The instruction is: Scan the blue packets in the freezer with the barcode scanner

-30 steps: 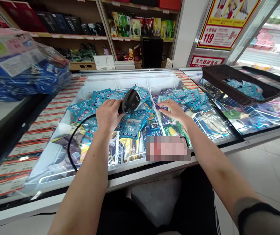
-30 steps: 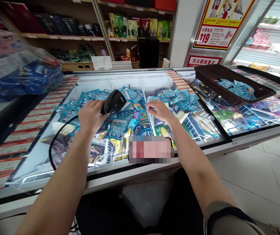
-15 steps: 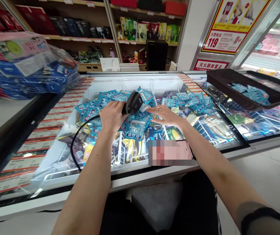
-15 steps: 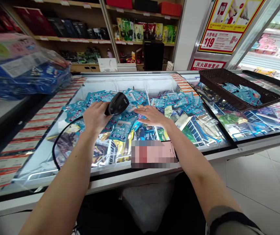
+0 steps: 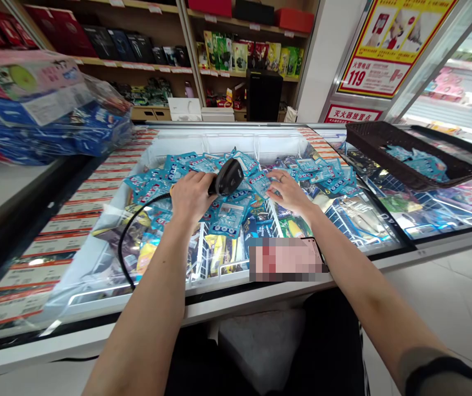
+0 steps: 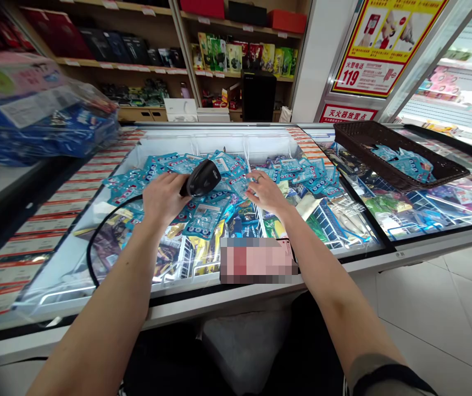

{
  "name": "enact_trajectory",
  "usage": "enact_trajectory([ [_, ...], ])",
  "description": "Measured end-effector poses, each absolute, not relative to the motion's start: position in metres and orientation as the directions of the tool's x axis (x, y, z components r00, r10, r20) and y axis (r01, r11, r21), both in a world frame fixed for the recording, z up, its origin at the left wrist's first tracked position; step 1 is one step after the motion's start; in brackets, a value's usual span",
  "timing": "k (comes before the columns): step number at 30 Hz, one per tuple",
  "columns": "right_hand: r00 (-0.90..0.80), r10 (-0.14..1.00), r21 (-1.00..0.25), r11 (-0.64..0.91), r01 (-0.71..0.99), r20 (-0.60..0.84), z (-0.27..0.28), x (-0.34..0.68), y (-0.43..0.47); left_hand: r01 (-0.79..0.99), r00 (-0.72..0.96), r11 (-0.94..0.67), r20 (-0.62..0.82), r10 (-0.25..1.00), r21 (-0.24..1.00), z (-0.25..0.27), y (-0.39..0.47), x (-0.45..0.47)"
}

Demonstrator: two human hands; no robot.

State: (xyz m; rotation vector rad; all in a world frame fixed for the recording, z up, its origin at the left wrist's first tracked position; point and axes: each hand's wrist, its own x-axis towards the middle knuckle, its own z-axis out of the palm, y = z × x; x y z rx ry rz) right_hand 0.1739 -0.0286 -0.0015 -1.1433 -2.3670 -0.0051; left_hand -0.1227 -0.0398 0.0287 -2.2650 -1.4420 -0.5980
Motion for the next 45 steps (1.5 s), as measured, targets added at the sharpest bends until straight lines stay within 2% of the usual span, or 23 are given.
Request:
enact_trajectory([
  [5,-0.522,0.768,-0.257,0.625,0.737,0.370,0.002,0.171,-0.030,0.900,0.406,-0.425,0.536,0.740,-0.096,0.028,-0.039,-0.123],
  [19,-0.280,0.922,-0.333,0.362,0.871,0.269,-0.004,0.166,-0.015,0.865,0.462,-0.496,0.515,0.722,-0.082,0.032,-0.046,-0.114],
  [21,-0.270,0.925,-0.358,0.355,0.863,0.266,-0.004,0.167,-0.014,0.857,0.474,-0.510,0.507,0.720,-0.077,0.033,-0.046,-0.114],
  [25,-0.274,0.888,-0.383,0.414,0.826,0.370,-0.005,0.170,-0.015,0.853,0.482,-0.515,0.503,0.717,-0.083,0.032,-0.046,-0.114],
  [29,-0.264,0.908,-0.478,0.398,0.783,0.324,-0.005,0.172,-0.017,0.851,0.494,-0.512,0.504,0.709,-0.114,0.031,-0.045,-0.114],
  [33,-0.182,0.936,-0.614,0.337,0.714,0.301,-0.004,0.175,-0.016,0.856,0.486,-0.505,0.505,0.714,-0.110,0.031,-0.044,-0.114],
  [37,-0.013,0.951,-0.729,0.246,0.639,0.310,-0.008,0.185,-0.013,0.848,0.487,-0.524,0.511,0.709,-0.082,0.031,-0.044,-0.114],
  [41,0.139,0.928,-0.893,0.279,0.354,0.345,-0.010,0.194,-0.010,0.833,0.510,-0.546,0.513,0.690,-0.093,0.031,-0.044,-0.113],
  [45,0.247,0.933,-0.965,0.256,0.059,0.263,-0.004,0.196,-0.012,0.813,0.542,-0.572,0.496,0.678,-0.105,0.029,-0.044,-0.111],
])
